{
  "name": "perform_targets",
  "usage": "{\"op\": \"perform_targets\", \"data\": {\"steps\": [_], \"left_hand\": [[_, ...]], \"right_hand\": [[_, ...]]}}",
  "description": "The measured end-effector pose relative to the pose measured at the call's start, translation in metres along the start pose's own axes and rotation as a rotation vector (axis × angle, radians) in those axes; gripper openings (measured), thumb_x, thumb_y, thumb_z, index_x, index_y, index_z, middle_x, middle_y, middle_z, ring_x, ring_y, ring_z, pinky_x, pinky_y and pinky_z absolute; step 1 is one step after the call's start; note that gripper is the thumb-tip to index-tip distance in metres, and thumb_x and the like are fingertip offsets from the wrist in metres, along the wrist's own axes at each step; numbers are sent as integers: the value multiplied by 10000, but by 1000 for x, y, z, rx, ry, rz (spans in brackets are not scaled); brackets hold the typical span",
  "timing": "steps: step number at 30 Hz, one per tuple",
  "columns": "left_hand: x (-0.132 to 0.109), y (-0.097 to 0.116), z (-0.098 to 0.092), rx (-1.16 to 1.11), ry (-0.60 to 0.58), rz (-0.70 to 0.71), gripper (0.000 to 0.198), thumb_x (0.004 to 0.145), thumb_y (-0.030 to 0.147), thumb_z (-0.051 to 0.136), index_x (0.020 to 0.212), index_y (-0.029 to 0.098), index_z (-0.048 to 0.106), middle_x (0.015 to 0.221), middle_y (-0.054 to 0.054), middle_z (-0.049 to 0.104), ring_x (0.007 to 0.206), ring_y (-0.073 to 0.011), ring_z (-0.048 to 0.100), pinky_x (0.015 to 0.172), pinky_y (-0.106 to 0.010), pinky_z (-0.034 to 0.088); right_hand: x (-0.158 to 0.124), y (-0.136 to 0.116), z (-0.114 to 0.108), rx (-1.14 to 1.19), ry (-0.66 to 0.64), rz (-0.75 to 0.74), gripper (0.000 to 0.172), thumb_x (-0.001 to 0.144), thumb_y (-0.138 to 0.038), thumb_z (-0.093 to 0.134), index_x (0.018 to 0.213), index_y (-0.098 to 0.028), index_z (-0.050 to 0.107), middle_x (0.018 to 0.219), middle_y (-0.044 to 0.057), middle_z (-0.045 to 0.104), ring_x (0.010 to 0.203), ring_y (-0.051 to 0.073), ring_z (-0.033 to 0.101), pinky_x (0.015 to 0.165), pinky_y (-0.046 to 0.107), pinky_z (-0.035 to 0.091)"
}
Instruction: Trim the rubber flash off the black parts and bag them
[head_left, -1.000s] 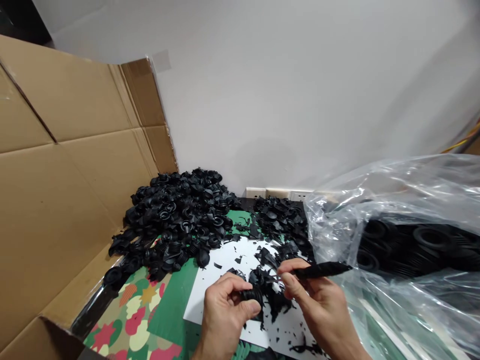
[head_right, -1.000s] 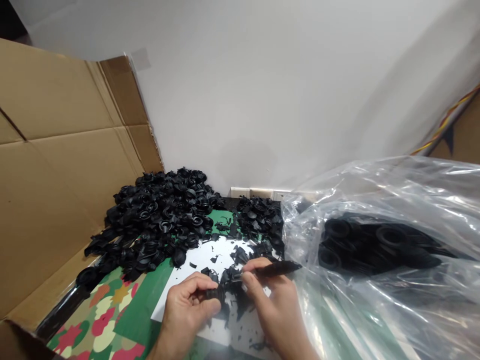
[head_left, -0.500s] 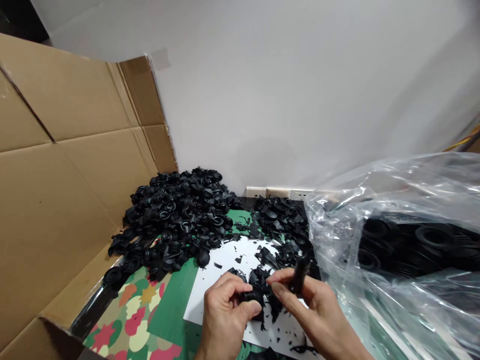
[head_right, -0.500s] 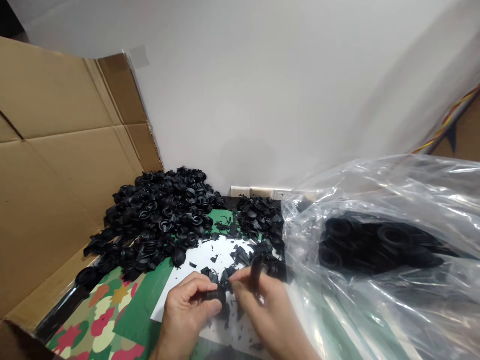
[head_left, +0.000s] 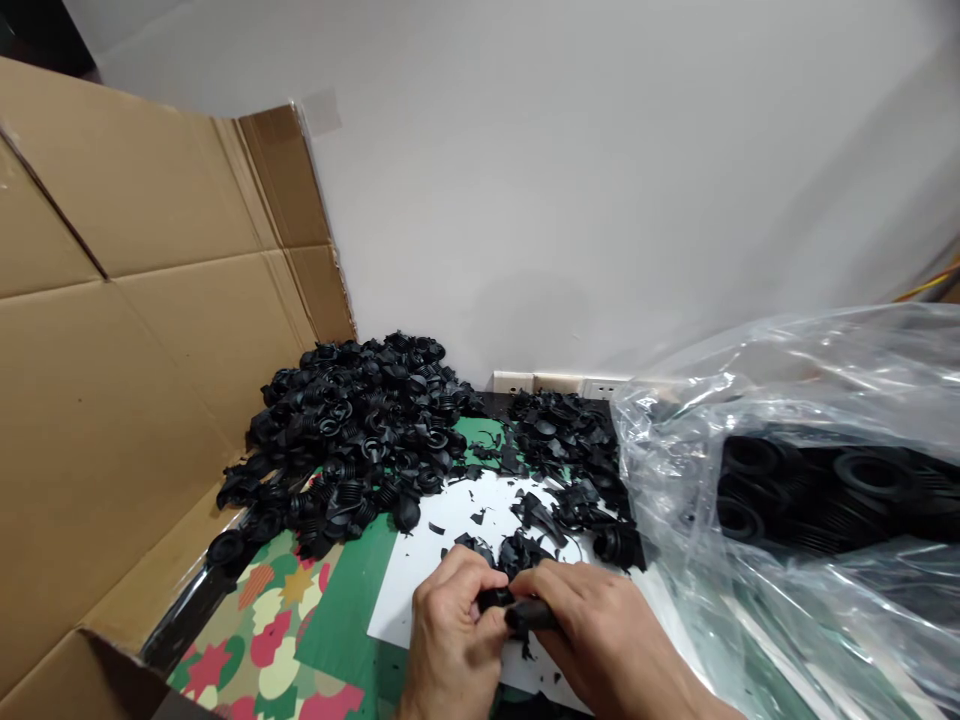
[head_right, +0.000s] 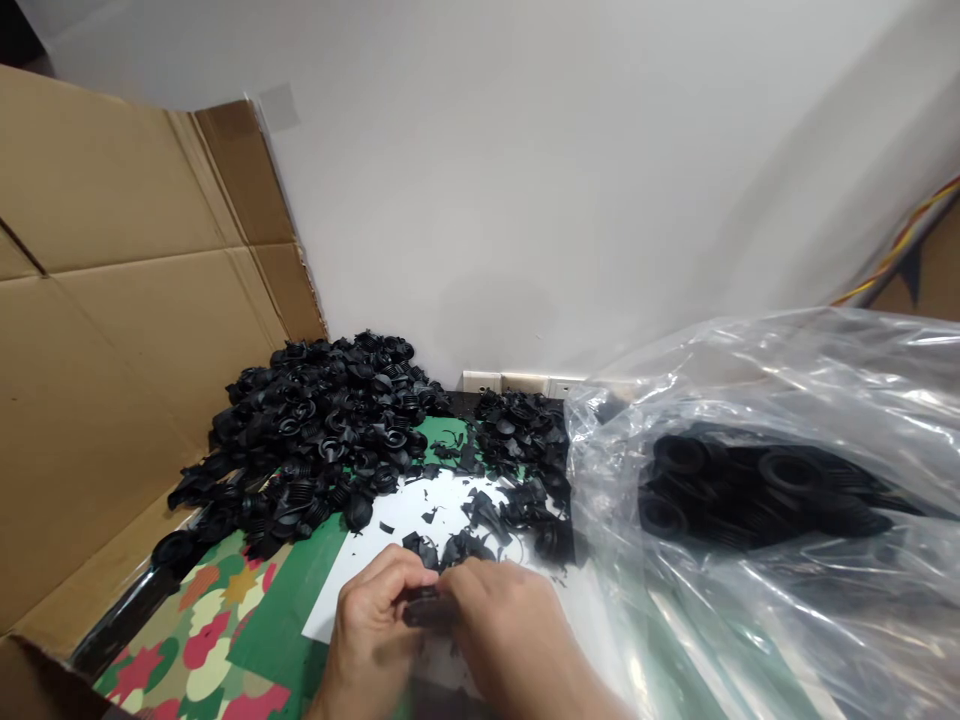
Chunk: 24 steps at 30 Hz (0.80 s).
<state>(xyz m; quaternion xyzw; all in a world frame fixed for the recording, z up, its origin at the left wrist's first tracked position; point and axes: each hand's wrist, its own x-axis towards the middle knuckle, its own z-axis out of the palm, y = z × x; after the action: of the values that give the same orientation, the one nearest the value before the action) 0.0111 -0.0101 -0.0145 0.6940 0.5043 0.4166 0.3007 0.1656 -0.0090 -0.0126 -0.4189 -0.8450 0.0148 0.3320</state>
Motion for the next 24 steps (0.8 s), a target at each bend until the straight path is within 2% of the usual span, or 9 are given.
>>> {"op": "perform_targets", "data": {"steps": [3,5,14,17,19,21,24], "left_hand": [[-1,2,0,96,-1,63,190,714,43,529,689,174,664,668,-21,543,596,-152,520,530,-228,367],[-1,2,0,137,-11,69,187,720,44,527,683,171,659,664,-22,543,589,-149,521,523,-224,365],[-2,1,0,112,-4,98,223,722,26,514,672,182,665,658,-20,550,591,-153,535,523,-232,379],[-3,0,1,9,14,98,195,695,25,553,655,186,656,667,-18,567,604,-155,541,538,-235,393],[-3,0,2,-89,25,44,186,644,13,587,660,184,658,679,-14,574,604,-154,530,532,-235,390],[-1,0,2,-187,36,-47,179,608,18,610,670,177,665,681,-11,567,588,-150,507,513,-237,377],[1,1,3,-286,57,-137,147,588,44,628,660,166,668,669,-3,542,566,-140,474,496,-241,353]], "right_hand": [[3,-1,0,-159,28,-138,223,737,-3,439,696,-211,508,550,-12,596,436,156,553,453,258,326],[5,-2,1,-224,25,-180,243,729,14,415,686,-222,450,540,-15,577,419,156,532,455,268,302],[2,-1,11,-254,96,-161,245,654,13,404,694,-229,392,508,-33,561,394,145,534,453,248,309],[0,6,9,-226,80,-40,218,643,-19,426,699,-229,419,511,-29,582,407,156,555,442,237,323],[1,12,3,-170,69,131,160,684,-70,432,696,-229,444,494,-22,586,397,163,551,413,232,326],[3,16,-5,-9,70,315,105,753,-155,416,692,-226,464,492,-16,585,393,156,538,396,224,351],[6,17,-14,309,89,529,192,815,-287,390,672,-216,496,521,-10,574,436,147,531,420,227,408]]}}
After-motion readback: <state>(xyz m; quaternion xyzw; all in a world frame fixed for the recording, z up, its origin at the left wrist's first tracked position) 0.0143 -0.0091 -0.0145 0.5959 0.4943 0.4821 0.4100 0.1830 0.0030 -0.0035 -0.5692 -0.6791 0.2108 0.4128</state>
